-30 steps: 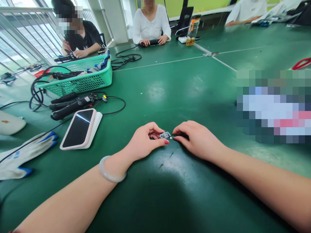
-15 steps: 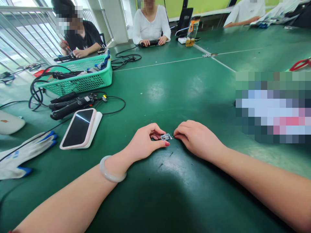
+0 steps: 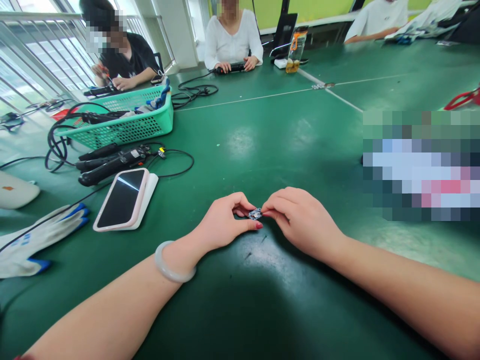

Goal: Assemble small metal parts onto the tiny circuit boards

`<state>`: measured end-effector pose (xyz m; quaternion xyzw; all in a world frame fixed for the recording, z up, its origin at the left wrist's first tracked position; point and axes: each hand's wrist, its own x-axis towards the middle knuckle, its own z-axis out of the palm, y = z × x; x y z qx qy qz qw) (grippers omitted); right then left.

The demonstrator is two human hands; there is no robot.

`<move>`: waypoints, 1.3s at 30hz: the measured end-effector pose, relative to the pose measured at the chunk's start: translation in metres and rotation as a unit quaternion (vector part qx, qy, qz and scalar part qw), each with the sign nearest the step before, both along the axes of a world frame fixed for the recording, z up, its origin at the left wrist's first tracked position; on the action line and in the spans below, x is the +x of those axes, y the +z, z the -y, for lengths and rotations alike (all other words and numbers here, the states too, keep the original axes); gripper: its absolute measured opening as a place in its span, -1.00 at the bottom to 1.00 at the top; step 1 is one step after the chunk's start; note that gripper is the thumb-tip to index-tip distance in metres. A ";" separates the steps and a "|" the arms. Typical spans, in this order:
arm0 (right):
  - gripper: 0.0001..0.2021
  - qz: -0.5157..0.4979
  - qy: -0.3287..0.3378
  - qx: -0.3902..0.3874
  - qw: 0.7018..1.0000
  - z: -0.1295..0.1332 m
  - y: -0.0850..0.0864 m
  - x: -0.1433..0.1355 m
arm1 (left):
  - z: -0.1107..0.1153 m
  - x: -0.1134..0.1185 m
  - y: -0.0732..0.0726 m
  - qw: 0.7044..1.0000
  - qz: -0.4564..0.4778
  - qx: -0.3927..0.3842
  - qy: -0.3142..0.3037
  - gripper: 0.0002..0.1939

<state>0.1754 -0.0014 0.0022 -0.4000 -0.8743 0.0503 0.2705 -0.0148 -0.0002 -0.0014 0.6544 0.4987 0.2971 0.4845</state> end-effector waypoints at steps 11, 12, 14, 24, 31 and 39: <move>-0.79 0.014 0.004 0.018 1.000 -0.001 -0.002 -0.003 | 0.000 0.000 0.001 1.000 0.000 0.006 0.003 -0.68; -0.79 0.007 0.004 0.015 1.000 -0.001 -0.002 -0.002 | 0.000 0.000 0.000 1.000 0.005 0.003 0.003 -0.68; -0.81 -0.005 0.004 0.006 1.000 0.000 -0.001 0.000 | 0.000 -0.001 -0.001 1.000 0.020 -0.004 0.005 -0.67; -0.79 -0.027 -0.008 0.013 1.000 -0.003 -0.005 -0.001 | -0.002 -0.002 0.005 0.987 0.132 -0.095 0.016 -0.68; -0.76 -0.032 0.006 0.078 0.996 -0.006 -0.013 -0.007 | 0.000 -0.001 0.011 0.969 0.190 -0.161 0.003 -0.61; -0.71 -0.030 0.015 0.046 0.998 -0.007 -0.019 -0.011 | 0.000 -0.005 0.012 0.981 0.139 -0.133 0.015 -0.68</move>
